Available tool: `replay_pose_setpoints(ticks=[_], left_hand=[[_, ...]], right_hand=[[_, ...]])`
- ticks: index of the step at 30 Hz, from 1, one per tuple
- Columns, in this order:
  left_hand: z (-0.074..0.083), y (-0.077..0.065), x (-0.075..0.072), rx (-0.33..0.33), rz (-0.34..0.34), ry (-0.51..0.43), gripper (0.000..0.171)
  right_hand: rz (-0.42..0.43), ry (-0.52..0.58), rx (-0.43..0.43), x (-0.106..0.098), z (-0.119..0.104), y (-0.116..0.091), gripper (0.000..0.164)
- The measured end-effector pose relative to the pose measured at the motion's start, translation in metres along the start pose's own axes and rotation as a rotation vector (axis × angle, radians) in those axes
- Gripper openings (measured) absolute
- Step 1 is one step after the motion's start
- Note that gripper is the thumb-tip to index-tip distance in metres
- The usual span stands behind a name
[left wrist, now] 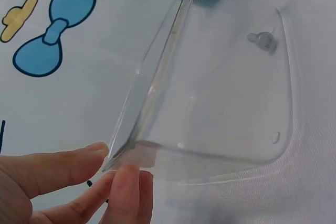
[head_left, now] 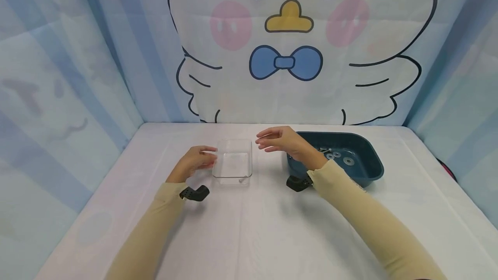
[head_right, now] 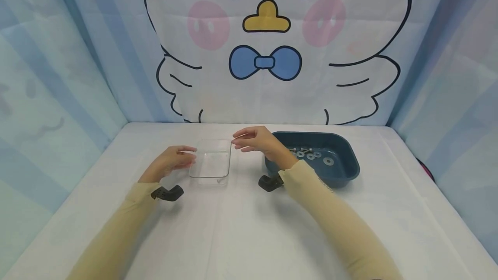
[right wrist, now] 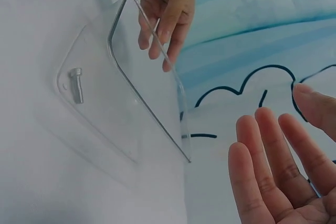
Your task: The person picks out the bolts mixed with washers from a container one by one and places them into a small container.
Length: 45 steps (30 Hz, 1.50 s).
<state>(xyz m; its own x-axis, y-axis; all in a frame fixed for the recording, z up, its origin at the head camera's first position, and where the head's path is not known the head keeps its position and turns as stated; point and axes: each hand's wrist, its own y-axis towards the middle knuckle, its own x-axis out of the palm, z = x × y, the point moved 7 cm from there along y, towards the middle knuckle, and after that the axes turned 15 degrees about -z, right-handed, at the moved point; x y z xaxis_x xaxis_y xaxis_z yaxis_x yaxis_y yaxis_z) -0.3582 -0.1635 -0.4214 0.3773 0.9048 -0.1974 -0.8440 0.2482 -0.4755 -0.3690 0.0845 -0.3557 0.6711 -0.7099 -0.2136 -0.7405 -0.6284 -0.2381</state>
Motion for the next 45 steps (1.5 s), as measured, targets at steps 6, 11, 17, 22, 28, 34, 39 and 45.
replay_pose_setpoints(ticks=[6, 11, 17, 22, 28, 34, 39, 45], left_hand=[[0.007, 0.001, -0.004, -0.02, -0.004, 0.053, 0.045], [0.011, 0.004, -0.005, -0.02, -0.014, 0.072, 0.047], [0.012, 0.004, -0.005, -0.022, -0.015, 0.086, 0.047], [0.011, 0.005, -0.005, -0.013, -0.022, 0.067, 0.047], [0.008, 0.006, -0.006, -0.027, -0.006, 0.041, 0.046], [0.004, 0.008, -0.006, -0.059, 0.016, 0.036, 0.045], [0.003, 0.008, -0.005, -0.071, 0.027, 0.031, 0.044], [0.003, 0.009, -0.005, -0.06, 0.026, 0.031, 0.044]], right_hand=[[-0.002, -0.049, 0.002, -0.014, -0.004, -0.014, 0.04], [0.012, -0.074, 0.016, -0.03, -0.003, -0.025, 0.044], [0.028, -0.065, 0.043, -0.055, 0.0, -0.039, 0.043], [0.033, -0.053, 0.055, -0.076, 0.006, -0.054, 0.045], [0.045, -0.049, 0.066, -0.102, 0.015, -0.071, 0.043], [0.073, -0.037, 0.094, -0.13, 0.034, -0.084, 0.042], [0.081, -0.046, 0.128, -0.146, 0.05, -0.091, 0.051], [0.058, -0.04, 0.13, -0.156, 0.065, -0.093, 0.053]])
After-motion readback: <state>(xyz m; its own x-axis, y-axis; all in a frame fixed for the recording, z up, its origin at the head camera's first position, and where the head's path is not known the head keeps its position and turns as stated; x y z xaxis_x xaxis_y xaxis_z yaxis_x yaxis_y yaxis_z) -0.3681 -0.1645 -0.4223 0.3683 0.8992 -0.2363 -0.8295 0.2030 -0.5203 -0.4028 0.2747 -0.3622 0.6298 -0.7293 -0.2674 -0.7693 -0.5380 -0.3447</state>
